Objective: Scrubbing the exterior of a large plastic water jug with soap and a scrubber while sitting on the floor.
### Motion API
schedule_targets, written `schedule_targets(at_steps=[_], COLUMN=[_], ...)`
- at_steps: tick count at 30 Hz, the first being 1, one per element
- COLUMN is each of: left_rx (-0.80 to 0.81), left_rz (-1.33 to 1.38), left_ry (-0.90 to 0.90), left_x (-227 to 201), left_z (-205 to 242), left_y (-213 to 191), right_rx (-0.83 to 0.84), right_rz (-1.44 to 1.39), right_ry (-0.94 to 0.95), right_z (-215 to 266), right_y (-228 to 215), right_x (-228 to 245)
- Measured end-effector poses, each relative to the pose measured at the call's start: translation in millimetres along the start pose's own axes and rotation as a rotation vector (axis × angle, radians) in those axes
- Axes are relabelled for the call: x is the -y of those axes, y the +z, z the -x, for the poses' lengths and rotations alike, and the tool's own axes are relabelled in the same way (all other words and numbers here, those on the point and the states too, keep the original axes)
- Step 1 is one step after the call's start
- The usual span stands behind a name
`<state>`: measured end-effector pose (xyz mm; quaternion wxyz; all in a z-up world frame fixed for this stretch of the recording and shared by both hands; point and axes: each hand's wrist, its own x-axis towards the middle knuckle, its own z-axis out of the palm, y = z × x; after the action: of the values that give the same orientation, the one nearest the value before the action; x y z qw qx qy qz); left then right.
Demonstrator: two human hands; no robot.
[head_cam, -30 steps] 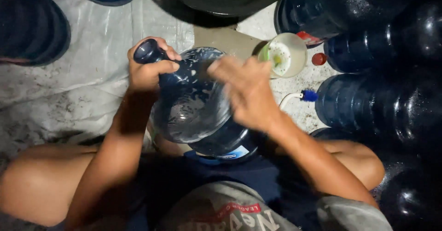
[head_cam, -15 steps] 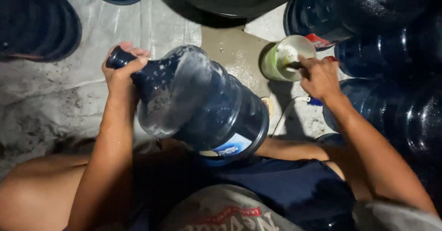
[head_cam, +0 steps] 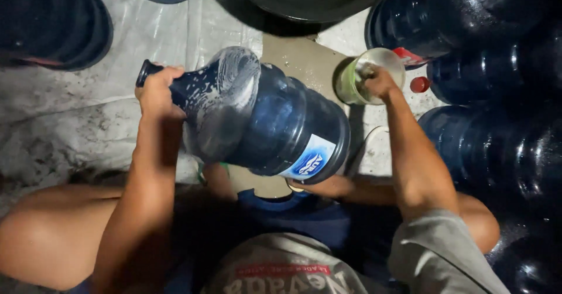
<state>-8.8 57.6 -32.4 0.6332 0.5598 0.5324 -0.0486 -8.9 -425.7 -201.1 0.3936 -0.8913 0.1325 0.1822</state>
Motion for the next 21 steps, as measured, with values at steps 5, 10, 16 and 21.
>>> schedule_targets(at_steps=[5, 10, 16, 21], left_rx=[-0.069, -0.139, -0.188, -0.084], left_rz=[0.298, 0.336, 0.541, 0.304], left_ry=[0.047, -0.041, 0.122, 0.289], left_x=[-10.0, -19.4, -13.6, 25.8], left_z=[27.1, 72.2, 116.0, 68.1], left_y=[-7.8, -11.7, -5.6, -29.7], right_rx=[-0.06, -0.302, -0.357, -0.608], right_rz=[0.044, -0.132, -0.075, 0.086], right_ry=[0.027, -0.175, -0.548, -0.538], right_z=[46.8, 130.7, 222.7, 205.1], right_y=[-63.5, -51.7, 52.0, 88.9], right_x=[70.2, 163.4, 288.8, 236.5])
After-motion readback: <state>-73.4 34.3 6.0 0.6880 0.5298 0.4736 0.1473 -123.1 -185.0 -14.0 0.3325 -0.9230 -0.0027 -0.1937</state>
